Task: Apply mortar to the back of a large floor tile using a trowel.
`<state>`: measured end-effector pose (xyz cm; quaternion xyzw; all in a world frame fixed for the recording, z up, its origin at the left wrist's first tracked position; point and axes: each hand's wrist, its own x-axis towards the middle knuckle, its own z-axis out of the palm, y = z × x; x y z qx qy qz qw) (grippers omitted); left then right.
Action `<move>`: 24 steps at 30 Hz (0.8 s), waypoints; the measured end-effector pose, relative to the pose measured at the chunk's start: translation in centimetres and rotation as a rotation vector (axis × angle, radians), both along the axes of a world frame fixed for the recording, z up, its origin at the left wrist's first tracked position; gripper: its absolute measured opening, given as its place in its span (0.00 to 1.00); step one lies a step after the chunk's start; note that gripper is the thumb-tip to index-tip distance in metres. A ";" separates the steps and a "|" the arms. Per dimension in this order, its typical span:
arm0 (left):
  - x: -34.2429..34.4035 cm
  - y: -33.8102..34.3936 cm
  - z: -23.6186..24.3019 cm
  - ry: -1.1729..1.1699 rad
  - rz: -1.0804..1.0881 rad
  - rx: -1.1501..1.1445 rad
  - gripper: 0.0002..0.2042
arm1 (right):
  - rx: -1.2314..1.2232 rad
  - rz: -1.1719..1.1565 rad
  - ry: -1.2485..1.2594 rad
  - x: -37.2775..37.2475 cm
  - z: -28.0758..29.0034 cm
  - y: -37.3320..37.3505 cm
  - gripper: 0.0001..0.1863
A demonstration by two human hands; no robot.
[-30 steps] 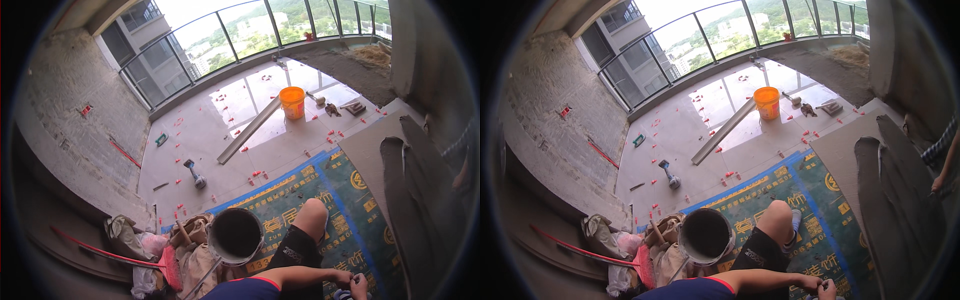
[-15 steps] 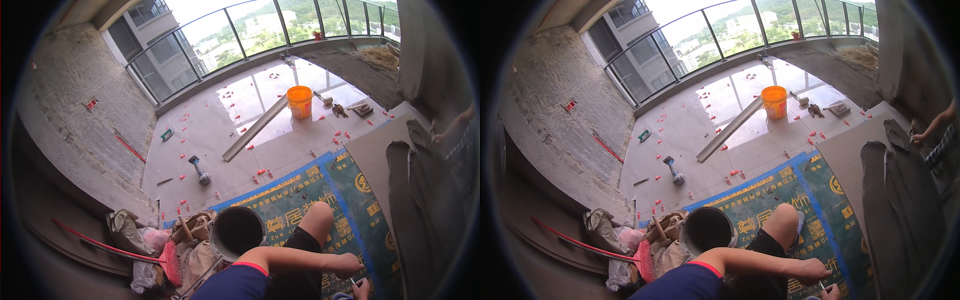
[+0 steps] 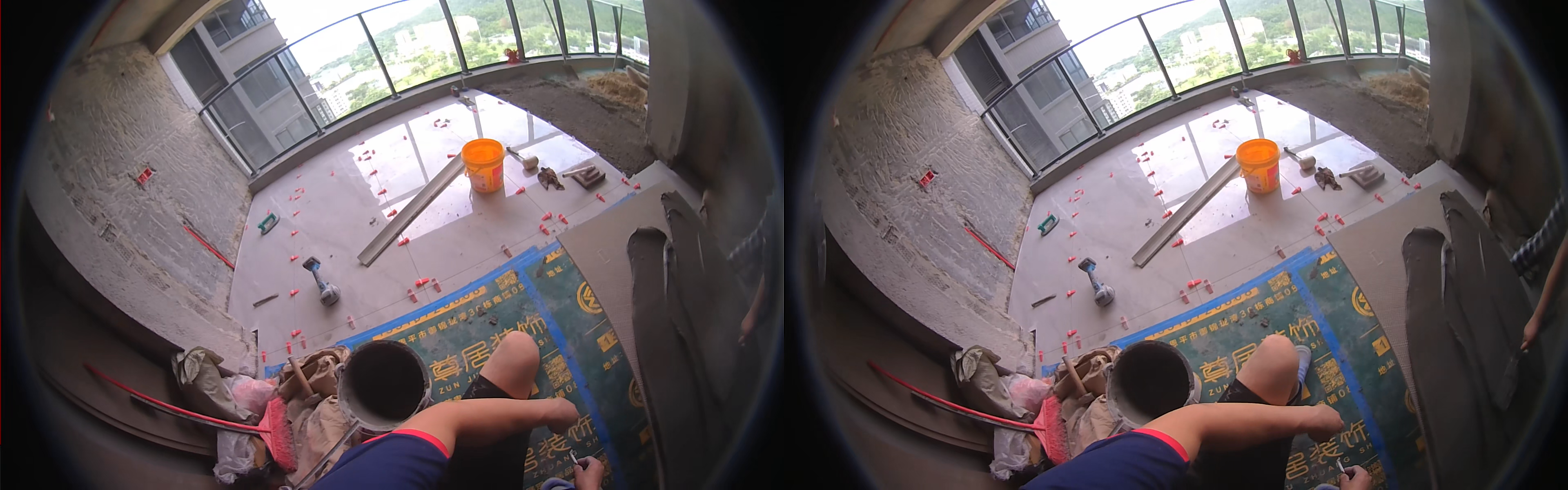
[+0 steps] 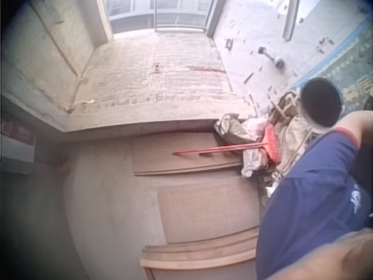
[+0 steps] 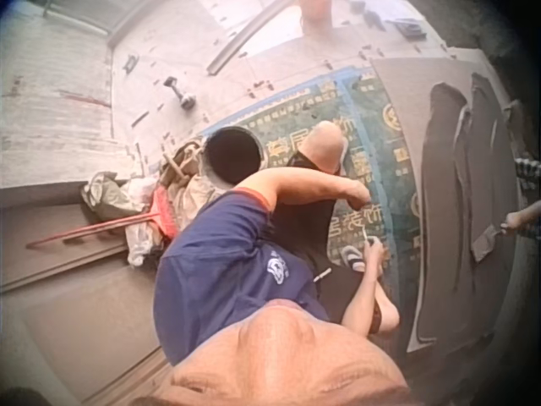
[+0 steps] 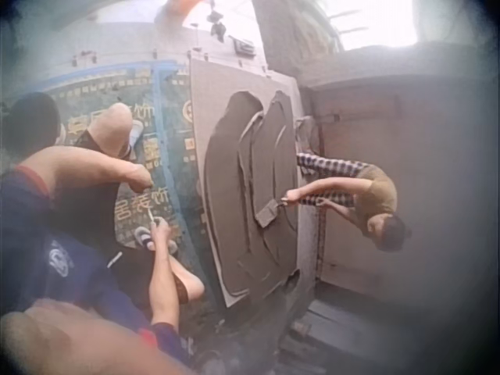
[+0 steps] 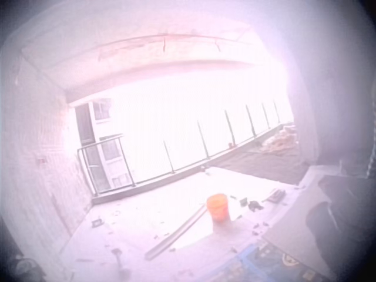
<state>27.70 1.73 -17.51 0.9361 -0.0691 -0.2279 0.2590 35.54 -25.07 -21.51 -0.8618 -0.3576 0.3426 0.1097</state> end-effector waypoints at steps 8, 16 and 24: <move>0.0 1.3 0.2 0.139 0.059 0.056 0.10 | 0.209 -0.114 -0.013 -1.1 1.8 1.2 0.12; -0.3 1.1 0.8 0.167 0.073 0.066 0.11 | 0.159 -0.112 0.157 -1.5 3.1 1.5 0.18; 0.1 1.3 0.2 0.218 0.039 0.118 0.11 | 0.177 -0.133 0.207 -1.0 1.7 0.8 0.19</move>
